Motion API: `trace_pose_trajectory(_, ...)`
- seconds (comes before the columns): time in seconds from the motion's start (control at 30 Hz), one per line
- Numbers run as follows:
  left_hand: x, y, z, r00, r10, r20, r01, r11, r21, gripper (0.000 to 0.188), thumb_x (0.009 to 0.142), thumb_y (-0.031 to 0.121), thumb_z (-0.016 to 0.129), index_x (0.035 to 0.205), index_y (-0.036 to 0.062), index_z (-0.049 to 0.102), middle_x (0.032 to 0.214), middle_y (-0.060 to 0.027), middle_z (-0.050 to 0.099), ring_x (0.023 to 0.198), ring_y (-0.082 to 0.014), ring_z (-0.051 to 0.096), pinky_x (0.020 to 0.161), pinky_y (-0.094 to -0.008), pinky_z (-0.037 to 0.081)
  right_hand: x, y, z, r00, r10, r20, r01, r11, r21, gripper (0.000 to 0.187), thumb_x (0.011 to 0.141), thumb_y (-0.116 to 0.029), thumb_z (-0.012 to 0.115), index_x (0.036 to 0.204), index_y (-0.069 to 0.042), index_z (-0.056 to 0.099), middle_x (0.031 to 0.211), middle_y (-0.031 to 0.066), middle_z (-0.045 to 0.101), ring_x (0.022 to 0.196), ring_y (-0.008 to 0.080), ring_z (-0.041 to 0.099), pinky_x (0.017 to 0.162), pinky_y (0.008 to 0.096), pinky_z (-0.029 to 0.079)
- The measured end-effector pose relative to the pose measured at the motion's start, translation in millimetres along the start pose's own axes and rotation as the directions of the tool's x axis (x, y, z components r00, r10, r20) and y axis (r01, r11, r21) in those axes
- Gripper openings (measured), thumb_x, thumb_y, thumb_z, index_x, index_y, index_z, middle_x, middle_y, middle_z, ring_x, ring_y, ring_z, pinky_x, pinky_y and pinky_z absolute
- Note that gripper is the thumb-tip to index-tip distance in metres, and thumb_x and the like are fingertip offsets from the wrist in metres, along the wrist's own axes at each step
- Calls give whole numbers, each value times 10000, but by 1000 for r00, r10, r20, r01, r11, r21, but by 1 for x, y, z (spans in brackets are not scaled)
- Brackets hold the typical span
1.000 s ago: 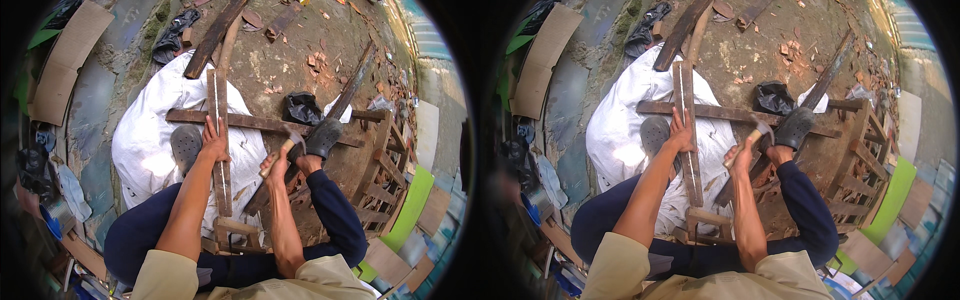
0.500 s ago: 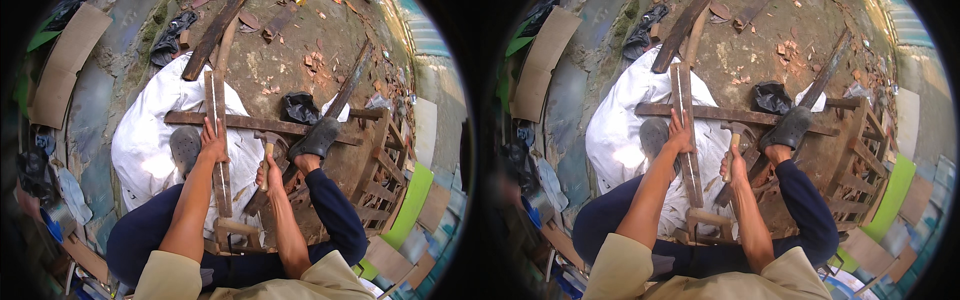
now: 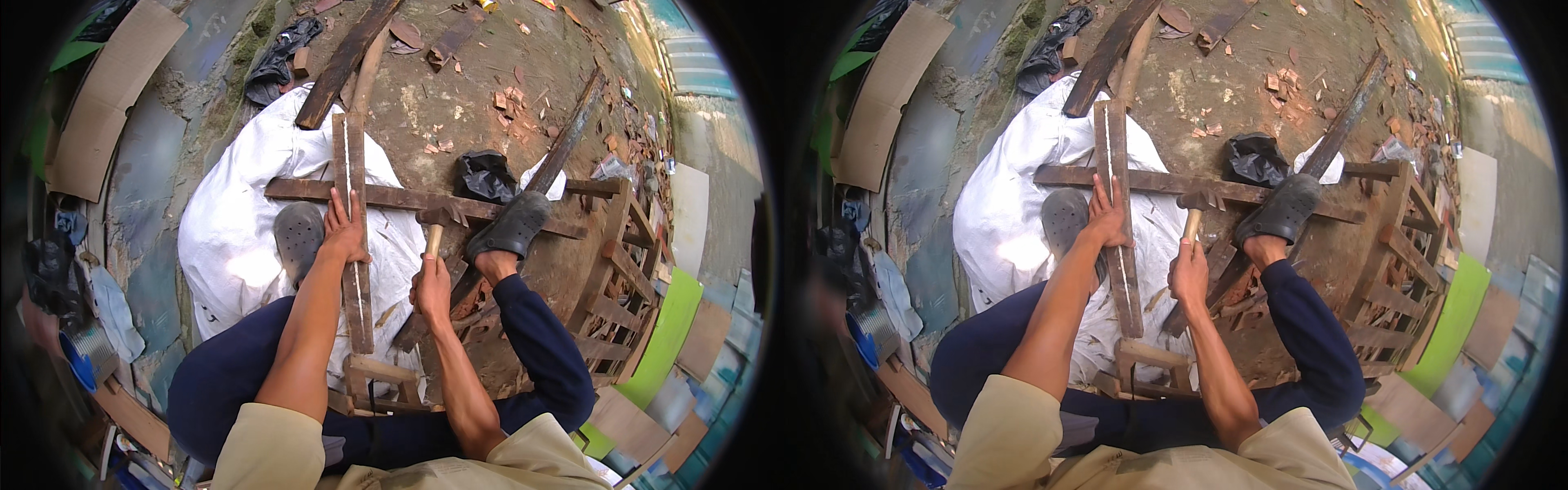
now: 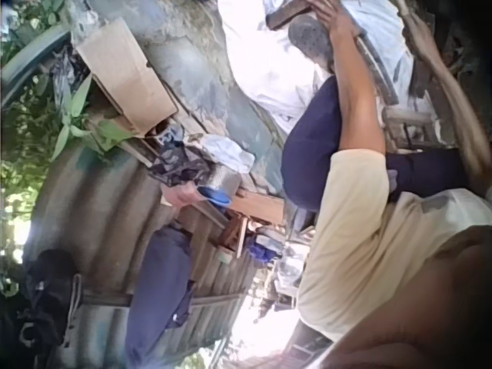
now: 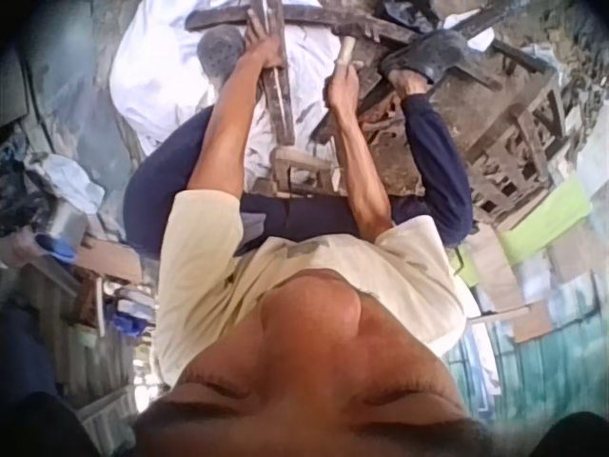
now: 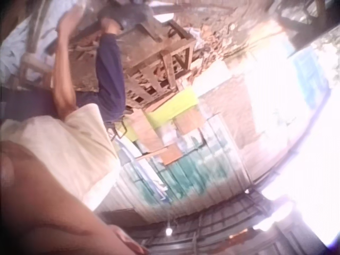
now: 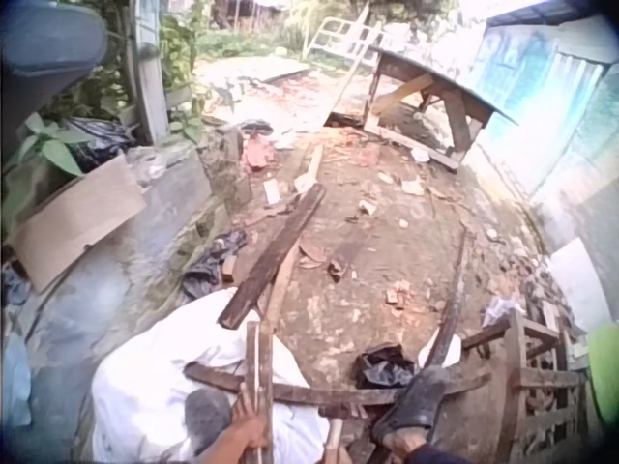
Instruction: The person sits on the ground and uses a hammer to strike and adjust wooden planks within a frame structure. They repeatedly reposition the planks and hammer them into place, occasionally using their foot to stabilize the frame.
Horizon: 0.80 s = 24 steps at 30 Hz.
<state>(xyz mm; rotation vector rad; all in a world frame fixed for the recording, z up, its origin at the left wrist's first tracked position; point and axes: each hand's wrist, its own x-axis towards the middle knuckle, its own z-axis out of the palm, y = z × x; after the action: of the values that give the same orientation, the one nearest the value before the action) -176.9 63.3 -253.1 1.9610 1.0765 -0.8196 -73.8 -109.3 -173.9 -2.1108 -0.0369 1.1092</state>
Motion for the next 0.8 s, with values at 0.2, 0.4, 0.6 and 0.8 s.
trace_pose_trajectory(0.2, 0, -4, 4, 998, 60, -6, -60, 998, 13, 1541, 607, 381, 943, 1546, 51, -234, 1521, -372, -333, 1488, -526, -116, 1226, -554, 88, -18, -36, 16, 783, -573, 242, 610, 634, -475, 529, 1029, -292, 538, 1529, -175, 409, 733, 208, 643, 649, 381, 657, 612, 440, 505)
trace_pose_trajectory(0.4, 4, -8, 9, 989, 146, -21, -143, 984, 104, 1498, 604, 466, 923, 1575, 44, -138, 1525, -361, -337, 1483, -533, -124, 1228, -541, 88, 9, -22, 11, 857, -409, 314, 482, 418, -770, 531, 1000, -311, 557, 1514, -272, 432, 767, 226, 648, 647, 427, 650, 587, 525, 504)
trace_pose_trajectory(0.6, 51, -45, 47, 964, 223, -148, -217, 975, 53, 1453, 648, 560, 849, 1559, -12, -127, 1560, -413, -148, 1482, -525, -141, 1229, -531, 81, -32, -28, 61, 739, -585, 335, 637, 446, -628, 524, 983, -314, 585, 1490, -359, 460, 739, 177, 620, 585, 389, 626, 533, 489, 503)
trace_pose_trajectory(0.8, 6, -5, 14, 989, 137, -57, -133, 988, 76, 1457, 621, 521, 884, 1593, 97, -115, 1568, -333, -279, 1495, -513, -109, 1227, -547, 92, 8, -10, 16, 896, -420, 142, 366, 520, -772, 501, 993, -341, 571, 1484, -319, 474, 725, 182, 642, 618, 385, 652, 512, 499, 496)
